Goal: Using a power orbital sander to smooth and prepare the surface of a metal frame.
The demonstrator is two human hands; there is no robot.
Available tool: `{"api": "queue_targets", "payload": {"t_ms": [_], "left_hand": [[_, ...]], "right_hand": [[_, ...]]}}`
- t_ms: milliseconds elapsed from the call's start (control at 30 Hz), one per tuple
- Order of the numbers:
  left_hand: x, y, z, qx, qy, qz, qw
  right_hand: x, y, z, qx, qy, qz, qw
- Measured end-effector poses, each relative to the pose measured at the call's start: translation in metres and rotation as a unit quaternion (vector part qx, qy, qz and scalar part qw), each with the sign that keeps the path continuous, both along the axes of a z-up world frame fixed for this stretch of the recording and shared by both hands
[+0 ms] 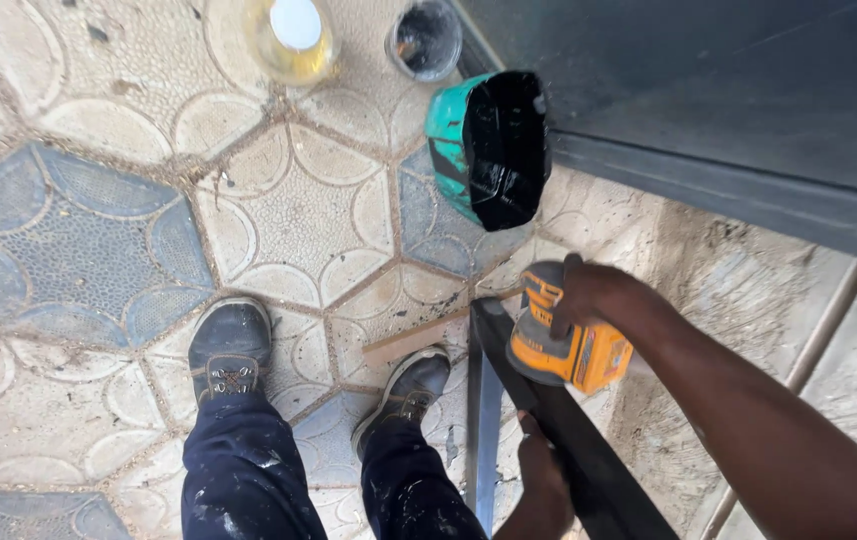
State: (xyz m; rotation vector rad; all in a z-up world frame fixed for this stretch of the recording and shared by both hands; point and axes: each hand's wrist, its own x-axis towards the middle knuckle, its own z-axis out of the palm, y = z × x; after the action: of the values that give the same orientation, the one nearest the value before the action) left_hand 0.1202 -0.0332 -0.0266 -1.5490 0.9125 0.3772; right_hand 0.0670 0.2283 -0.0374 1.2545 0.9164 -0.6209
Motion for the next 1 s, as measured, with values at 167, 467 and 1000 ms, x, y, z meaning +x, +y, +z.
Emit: {"api": "queue_targets", "payload": {"t_ms": [167, 467, 1000], "left_hand": [[0.008, -0.035, -0.03, 0.082, 0.021, -0.08, 0.993], [-0.095, -0.033, 0.1, 0.508, 0.168, -0.379, 0.755], [-0.212, 0.001, 0.333, 0.627, -0.044, -0.556, 0.544]], "right_hand": [[-0.025, -0.004, 0.099, -0.015, 0.028, -0.009, 0.999], [-0.064, -0.006, 0.249, -0.028, 0.028, 0.005, 0.999], [-0.032, -0.032, 0.422, 0.213, 0.057, -0.156, 0.963]]}}
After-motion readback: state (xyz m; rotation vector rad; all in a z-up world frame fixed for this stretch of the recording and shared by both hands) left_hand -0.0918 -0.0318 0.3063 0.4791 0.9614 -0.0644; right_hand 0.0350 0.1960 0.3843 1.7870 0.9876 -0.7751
